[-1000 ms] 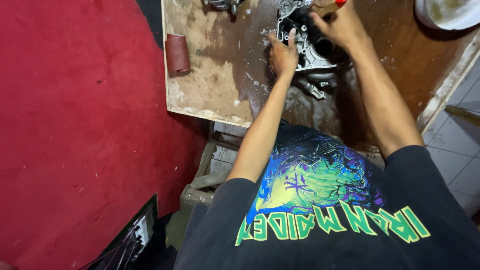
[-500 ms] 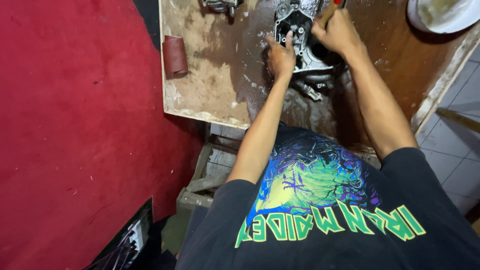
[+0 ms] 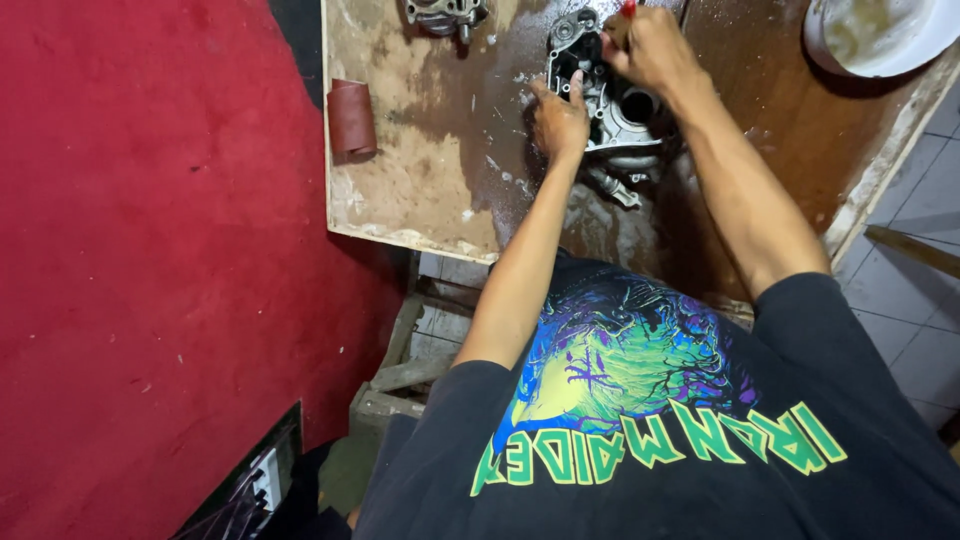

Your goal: Cleaning a motorcycle engine crankcase using a brush and a cleaning solution.

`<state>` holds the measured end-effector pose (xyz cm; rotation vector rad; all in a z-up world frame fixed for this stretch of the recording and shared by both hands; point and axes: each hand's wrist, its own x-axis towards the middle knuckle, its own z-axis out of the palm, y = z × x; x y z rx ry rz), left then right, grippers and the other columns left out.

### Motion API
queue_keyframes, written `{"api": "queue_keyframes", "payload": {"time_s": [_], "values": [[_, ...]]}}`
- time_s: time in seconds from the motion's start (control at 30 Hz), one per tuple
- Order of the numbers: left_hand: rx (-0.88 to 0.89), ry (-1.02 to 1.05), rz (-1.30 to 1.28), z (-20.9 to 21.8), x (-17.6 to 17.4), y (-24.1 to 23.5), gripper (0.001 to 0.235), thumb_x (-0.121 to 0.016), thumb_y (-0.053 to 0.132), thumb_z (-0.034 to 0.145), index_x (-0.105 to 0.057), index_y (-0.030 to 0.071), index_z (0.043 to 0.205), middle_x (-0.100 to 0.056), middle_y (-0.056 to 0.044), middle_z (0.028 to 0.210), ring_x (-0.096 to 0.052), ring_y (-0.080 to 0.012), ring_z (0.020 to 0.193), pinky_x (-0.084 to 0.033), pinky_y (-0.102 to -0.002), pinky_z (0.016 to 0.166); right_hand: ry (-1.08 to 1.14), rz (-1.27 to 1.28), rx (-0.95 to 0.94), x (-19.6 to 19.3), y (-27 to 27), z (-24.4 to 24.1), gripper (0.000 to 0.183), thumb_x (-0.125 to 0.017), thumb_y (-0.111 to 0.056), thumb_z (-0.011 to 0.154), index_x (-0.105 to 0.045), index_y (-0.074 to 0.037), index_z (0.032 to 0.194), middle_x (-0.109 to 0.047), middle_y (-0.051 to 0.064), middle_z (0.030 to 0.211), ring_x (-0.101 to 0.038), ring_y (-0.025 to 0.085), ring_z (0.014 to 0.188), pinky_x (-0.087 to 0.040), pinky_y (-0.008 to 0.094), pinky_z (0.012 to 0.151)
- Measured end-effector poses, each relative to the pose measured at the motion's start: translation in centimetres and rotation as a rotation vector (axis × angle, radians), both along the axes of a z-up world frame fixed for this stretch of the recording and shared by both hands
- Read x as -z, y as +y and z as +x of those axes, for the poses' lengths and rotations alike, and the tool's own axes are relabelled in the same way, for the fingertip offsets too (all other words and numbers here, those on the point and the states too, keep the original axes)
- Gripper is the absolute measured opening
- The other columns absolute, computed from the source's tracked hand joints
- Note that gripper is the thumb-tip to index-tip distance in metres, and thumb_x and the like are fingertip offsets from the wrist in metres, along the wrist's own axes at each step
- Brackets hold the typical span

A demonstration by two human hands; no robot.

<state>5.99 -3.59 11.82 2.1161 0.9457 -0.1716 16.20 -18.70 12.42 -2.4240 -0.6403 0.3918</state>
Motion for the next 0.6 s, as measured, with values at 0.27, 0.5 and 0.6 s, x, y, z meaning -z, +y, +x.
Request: {"api": "queue_keyframes", "payload": {"time_s": [0.27, 0.5, 0.6], "values": [[-0.020, 0.135, -0.167, 0.5, -4.5, 0.0, 0.069, -0.049, 0.055, 0.095, -0.034, 0.006, 0.141, -0.076, -0.021, 0.074, -0.075, -0.0408, 0.066, -0.058, -0.053, 0.062, 0.060, -0.018, -0.013, -5.4, -2.9, -1.7, 0.019, -0.078, -0.015, 0.095, -0.074, 0.004, 0.099, -0.069, 0.027, 0.083, -0.069, 0.037, 0.071, -0.056, 0.047, 0.070], [0.015, 0.048, -0.060, 0.1, -0.5, 0.0, 0.067, -0.052, 0.055, 0.096, -0.037, 0.004, 0.137, -0.073, -0.017, 0.071, -0.071, -0.0367, 0.061, -0.056, -0.050, 0.060, -0.463, 0.217, 0.114, -6.5, -2.1, -2.6, 0.022, -0.076, -0.006, 0.084, -0.068, 0.011, 0.097, -0.070, 0.025, 0.091, -0.070, 0.041, 0.080, -0.056, 0.045, 0.068], [0.030, -0.090, 0.115, 0.0, 2.6, -0.4, 0.069, -0.055, 0.058, 0.098, -0.037, 0.003, 0.136, -0.071, -0.021, 0.080, -0.069, -0.0399, 0.068, -0.055, -0.051, 0.062, -0.255, 0.065, 0.129, -0.9, -3.2, -5.2, 0.020, -0.074, -0.007, 0.105, -0.070, 0.001, 0.087, -0.068, 0.023, 0.086, -0.068, 0.039, 0.076, -0.056, 0.046, 0.072]]}}
